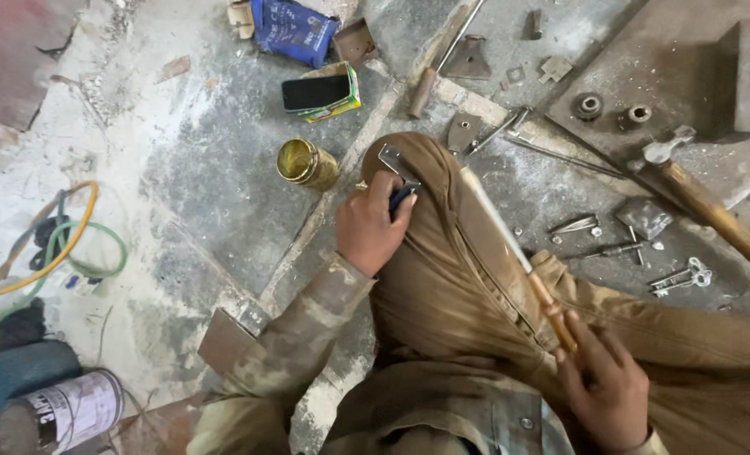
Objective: The person sits on the floor and uses a screwdriver to disassemble a lock mechanism, then uses a hammer and chisel to shape a metal piece on an anvil. They handle various lock parts and tools scattered on the floor.
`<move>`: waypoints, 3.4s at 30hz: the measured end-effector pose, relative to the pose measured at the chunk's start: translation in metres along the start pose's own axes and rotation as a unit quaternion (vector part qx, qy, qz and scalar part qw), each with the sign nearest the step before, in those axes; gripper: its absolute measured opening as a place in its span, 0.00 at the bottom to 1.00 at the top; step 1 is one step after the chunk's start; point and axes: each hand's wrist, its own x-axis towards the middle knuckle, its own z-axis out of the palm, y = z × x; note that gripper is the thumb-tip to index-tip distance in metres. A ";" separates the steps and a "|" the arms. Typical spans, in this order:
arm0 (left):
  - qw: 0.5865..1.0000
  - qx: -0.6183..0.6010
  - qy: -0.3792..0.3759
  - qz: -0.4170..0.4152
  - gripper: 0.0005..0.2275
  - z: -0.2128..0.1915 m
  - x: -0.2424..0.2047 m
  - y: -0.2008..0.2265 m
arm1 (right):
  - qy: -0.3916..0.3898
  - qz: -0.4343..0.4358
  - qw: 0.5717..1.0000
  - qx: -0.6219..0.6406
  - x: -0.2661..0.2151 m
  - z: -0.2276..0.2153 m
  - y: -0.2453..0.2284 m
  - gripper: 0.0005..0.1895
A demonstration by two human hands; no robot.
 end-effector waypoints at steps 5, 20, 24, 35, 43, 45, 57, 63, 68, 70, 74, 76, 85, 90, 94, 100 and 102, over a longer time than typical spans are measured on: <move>0.999 0.021 -0.020 -0.018 0.13 0.003 0.004 0.006 | 0.021 -0.044 0.999 0.021 -0.004 0.003 -0.018 0.29; 1.000 -0.020 -0.001 0.004 0.13 0.002 0.004 0.001 | -0.067 0.034 0.993 0.091 0.009 0.012 -0.001 0.28; 1.000 -0.021 0.001 -0.003 0.12 0.002 0.004 0.001 | -0.094 0.071 0.988 0.103 0.022 0.001 -0.010 0.26; 0.999 -0.037 -0.030 0.003 0.13 0.004 0.005 -0.003 | -0.136 0.029 0.990 -0.014 0.017 0.006 0.021 0.21; 1.000 -0.012 -0.008 0.017 0.13 0.001 0.003 0.000 | -0.331 0.103 0.930 -0.119 0.041 0.006 0.039 0.23; 1.000 0.000 -0.001 0.027 0.13 0.002 0.005 0.000 | -0.166 0.012 0.965 -0.205 0.035 0.005 0.019 0.20; 0.999 -0.017 -0.026 0.017 0.11 -0.001 0.005 -0.002 | -0.219 -0.036 0.965 -0.139 0.065 0.007 0.009 0.20; 0.998 -0.009 -0.017 0.053 0.10 0.005 0.009 -0.006 | -0.338 0.128 0.929 -0.079 0.060 0.037 0.024 0.20; 0.998 -0.040 -0.021 0.050 0.09 -0.001 0.017 -0.005 | -0.417 0.215 0.852 0.231 0.082 0.058 0.045 0.20; 0.998 -0.038 -0.019 0.053 0.10 -0.004 0.015 -0.005 | -0.451 0.386 0.769 0.236 0.082 0.049 0.031 0.23; 0.998 -0.011 -0.013 0.066 0.10 -0.004 0.009 -0.004 | -0.263 0.012 0.964 -0.042 0.074 0.021 -0.023 0.13; 0.997 -0.027 -0.023 0.073 0.10 -0.002 0.010 -0.004 | -0.248 -0.005 0.926 -0.284 0.072 0.017 -0.044 0.18; 0.997 -0.017 -0.034 0.074 0.09 -0.001 0.024 -0.011 | -0.506 0.431 0.662 0.345 0.133 0.035 -0.010 0.25; 0.997 -0.015 -0.031 0.075 0.09 -0.003 0.016 -0.004 | -0.353 0.045 0.929 0.103 0.124 0.029 -0.030 0.10; 0.994 -0.055 -0.041 0.082 0.09 -0.003 0.018 -0.006 | -0.206 -0.082 0.940 -0.260 0.130 0.016 -0.060 0.11; 0.995 -0.052 -0.036 0.073 0.09 0.002 0.023 -0.018 | -0.291 0.014 0.955 -0.054 0.149 0.039 -0.072 0.12; 0.995 -0.039 -0.044 0.079 0.09 0.004 0.024 -0.019 | -0.417 0.316 0.823 0.220 0.154 0.050 -0.060 0.12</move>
